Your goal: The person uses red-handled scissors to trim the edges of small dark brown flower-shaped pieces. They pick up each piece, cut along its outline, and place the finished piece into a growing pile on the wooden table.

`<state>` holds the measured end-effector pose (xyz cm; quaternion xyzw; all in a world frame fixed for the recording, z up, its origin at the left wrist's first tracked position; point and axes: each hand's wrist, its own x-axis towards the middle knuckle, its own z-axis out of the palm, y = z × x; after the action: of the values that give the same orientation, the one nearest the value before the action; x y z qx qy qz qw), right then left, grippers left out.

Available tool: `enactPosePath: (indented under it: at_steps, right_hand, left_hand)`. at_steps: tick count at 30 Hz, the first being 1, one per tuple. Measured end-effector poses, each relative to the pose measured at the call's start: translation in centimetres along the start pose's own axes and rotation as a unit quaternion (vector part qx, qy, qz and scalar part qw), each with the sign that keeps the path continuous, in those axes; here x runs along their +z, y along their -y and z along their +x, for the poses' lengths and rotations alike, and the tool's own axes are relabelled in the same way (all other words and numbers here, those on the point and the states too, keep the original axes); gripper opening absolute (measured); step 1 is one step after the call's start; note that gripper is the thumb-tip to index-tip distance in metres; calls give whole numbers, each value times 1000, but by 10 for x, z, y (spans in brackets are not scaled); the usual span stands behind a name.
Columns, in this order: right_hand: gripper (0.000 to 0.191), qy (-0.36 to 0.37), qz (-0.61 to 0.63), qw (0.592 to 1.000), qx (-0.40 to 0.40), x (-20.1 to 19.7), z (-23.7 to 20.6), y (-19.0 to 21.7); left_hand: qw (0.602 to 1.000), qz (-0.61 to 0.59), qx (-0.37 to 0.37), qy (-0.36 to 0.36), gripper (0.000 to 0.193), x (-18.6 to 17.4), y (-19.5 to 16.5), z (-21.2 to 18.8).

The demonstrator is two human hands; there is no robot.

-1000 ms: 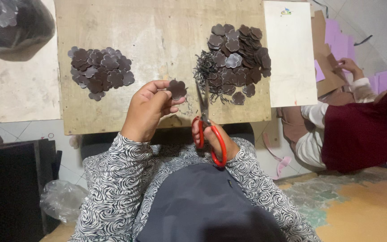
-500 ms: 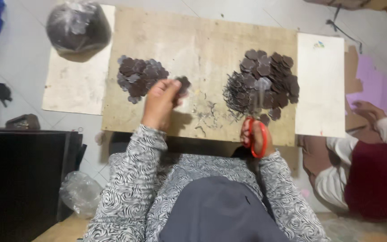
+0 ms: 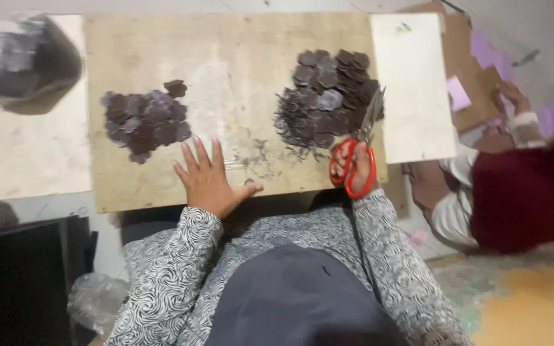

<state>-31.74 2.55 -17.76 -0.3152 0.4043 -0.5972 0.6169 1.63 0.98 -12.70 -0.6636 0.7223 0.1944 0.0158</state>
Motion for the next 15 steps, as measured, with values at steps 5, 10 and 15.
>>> enactPosePath:
  at_steps: [5, 10, 15]
  right_hand:
    - [57, -26, 11, 999, -18, -2, 6, 5]
    - [57, -39, 18, 998, -33, 1, 9, 4]
    - [54, -33, 14, 998, -41, -4, 8, -1]
  left_hand:
    - [999, 3, 34, -11, 125, 10, -41, 35]
    - [993, 6, 110, -35, 120, 7, -90, 67]
    - [967, -55, 248, -32, 110, -6, -93, 79]
